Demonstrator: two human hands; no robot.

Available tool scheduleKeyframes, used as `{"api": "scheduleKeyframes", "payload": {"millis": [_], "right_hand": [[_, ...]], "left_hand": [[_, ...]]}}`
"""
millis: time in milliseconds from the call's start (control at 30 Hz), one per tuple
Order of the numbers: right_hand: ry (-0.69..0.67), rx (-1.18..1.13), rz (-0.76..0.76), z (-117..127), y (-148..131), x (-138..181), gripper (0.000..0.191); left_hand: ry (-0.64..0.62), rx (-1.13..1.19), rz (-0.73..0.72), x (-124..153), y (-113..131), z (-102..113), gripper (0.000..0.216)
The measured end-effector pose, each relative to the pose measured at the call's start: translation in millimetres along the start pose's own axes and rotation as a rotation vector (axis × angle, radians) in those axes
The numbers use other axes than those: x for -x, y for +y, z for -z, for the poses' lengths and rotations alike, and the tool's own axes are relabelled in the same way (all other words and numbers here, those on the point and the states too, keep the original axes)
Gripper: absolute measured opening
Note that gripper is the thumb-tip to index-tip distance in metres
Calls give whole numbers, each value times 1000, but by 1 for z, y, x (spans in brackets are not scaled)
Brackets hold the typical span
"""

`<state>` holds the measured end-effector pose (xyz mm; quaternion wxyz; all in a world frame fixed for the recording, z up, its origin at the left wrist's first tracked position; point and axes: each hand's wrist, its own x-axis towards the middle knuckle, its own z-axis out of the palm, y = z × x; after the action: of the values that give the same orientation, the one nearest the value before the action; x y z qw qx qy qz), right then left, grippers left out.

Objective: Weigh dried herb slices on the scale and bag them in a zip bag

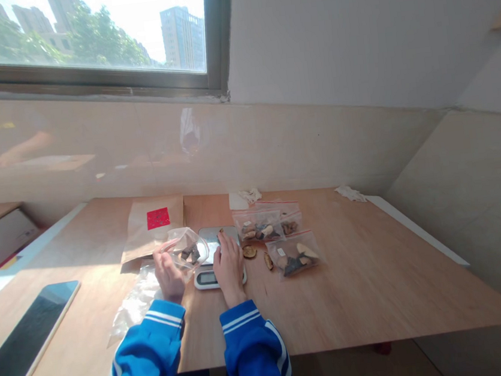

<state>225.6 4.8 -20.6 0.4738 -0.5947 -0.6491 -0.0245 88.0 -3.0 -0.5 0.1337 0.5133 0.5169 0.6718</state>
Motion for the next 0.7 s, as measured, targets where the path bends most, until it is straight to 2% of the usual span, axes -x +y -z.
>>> {"api": "scheduleKeyframes", "payload": {"millis": [233,333,400,500,567,700], "right_hand": [[-7,94,-41,7,-13,4,17],[27,23,-12,11,-13,4,17],[112,-79,0,13,-12,3,19],[317,-241,4,17,-13,4,17],[371,-289,54,19,-17,6,17],[179,-305,225,23,-28,9,27]], "left_hand": [[4,11,32,0,1,0,41],[7,13,30,0,1,0,41],[11,24,29,0,1,0,41],[19,35,26,-1,2,0,40],[17,31,27,-1,4,-1,40],[3,44,22,0,4,0,41]]}}
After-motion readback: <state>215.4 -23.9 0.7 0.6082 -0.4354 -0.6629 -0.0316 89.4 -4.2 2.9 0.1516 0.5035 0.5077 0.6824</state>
